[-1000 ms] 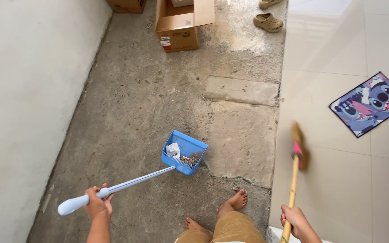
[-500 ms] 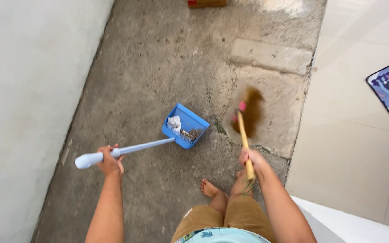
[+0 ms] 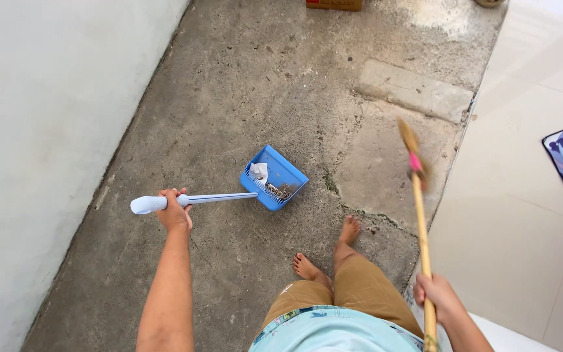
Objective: The person is sweeping dust and debris into a dustpan and cleaning cobwebs from a corner using a broom.
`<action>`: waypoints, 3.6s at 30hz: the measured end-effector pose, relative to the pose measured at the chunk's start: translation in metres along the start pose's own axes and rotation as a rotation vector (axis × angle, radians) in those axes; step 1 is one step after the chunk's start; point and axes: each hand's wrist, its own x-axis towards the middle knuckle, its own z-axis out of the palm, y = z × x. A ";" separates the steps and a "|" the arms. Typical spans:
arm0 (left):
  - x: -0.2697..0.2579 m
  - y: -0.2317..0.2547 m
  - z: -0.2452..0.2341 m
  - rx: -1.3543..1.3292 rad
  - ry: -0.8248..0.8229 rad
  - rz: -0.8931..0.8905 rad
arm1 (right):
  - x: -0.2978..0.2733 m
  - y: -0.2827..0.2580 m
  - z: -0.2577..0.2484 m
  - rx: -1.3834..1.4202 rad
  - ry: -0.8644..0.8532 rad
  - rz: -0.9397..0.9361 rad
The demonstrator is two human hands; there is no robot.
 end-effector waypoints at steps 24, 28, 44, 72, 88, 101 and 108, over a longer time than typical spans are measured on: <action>0.110 0.062 0.115 -0.041 0.084 0.052 | 0.155 -0.233 0.119 0.776 -0.702 0.170; 0.133 0.072 0.124 -0.071 0.141 0.088 | 0.105 -0.208 -0.002 0.509 -0.601 0.043; 0.213 0.096 0.185 -0.042 0.104 0.046 | 0.296 -0.236 -0.093 0.745 0.217 0.117; 0.368 0.046 0.258 0.098 0.010 -0.025 | 0.318 -0.567 0.019 0.024 0.063 0.050; 0.359 0.077 0.367 0.197 0.161 -0.046 | 0.424 -0.655 0.211 -0.303 -0.196 0.173; 0.367 0.049 0.363 0.095 0.156 -0.021 | 0.337 -0.731 -0.020 -0.347 -0.099 0.103; 0.348 0.070 0.373 0.099 0.140 -0.009 | 0.526 -0.779 0.009 -0.225 0.036 0.047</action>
